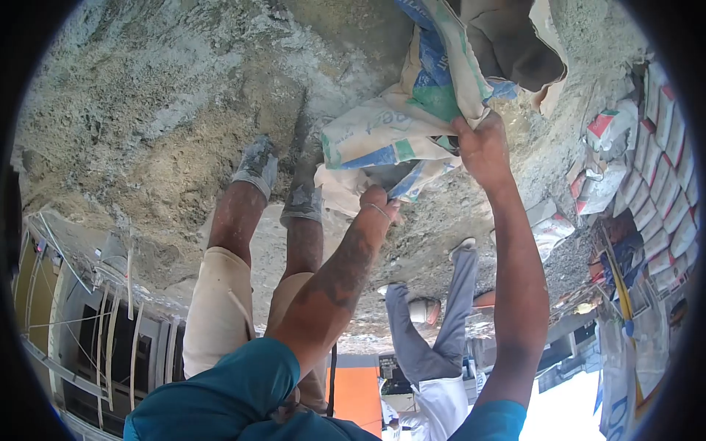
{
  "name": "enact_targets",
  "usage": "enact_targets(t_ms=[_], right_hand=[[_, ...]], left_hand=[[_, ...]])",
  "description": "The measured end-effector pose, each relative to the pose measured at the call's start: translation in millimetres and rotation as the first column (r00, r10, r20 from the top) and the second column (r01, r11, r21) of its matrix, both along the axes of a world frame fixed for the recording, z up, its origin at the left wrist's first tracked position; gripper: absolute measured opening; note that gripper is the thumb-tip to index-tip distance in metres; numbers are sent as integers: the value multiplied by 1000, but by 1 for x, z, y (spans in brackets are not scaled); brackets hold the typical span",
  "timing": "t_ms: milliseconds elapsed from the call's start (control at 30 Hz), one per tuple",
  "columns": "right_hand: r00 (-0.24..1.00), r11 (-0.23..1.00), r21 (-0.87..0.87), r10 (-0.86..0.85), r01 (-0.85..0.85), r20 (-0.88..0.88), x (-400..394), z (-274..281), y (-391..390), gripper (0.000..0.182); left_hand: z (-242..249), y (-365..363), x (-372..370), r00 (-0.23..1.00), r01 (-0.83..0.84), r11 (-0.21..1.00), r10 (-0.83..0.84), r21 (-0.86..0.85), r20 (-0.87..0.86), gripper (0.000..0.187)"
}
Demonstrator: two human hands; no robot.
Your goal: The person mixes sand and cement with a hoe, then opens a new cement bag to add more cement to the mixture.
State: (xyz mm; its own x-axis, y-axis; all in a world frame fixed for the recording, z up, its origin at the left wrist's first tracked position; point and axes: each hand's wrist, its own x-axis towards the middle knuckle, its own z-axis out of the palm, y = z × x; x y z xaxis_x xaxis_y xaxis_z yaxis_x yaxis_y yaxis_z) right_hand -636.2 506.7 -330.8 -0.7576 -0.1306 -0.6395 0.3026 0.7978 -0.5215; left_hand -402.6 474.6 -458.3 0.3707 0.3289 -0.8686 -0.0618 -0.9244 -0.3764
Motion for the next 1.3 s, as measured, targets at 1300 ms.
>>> enact_targets(t_ms=[1300], right_hand=[[788, 786, -245, -605, 568, -112, 110, 8, 35, 19]], left_hand=[[60, -72, -89, 371, 499, 86, -920, -862, 123, 46]])
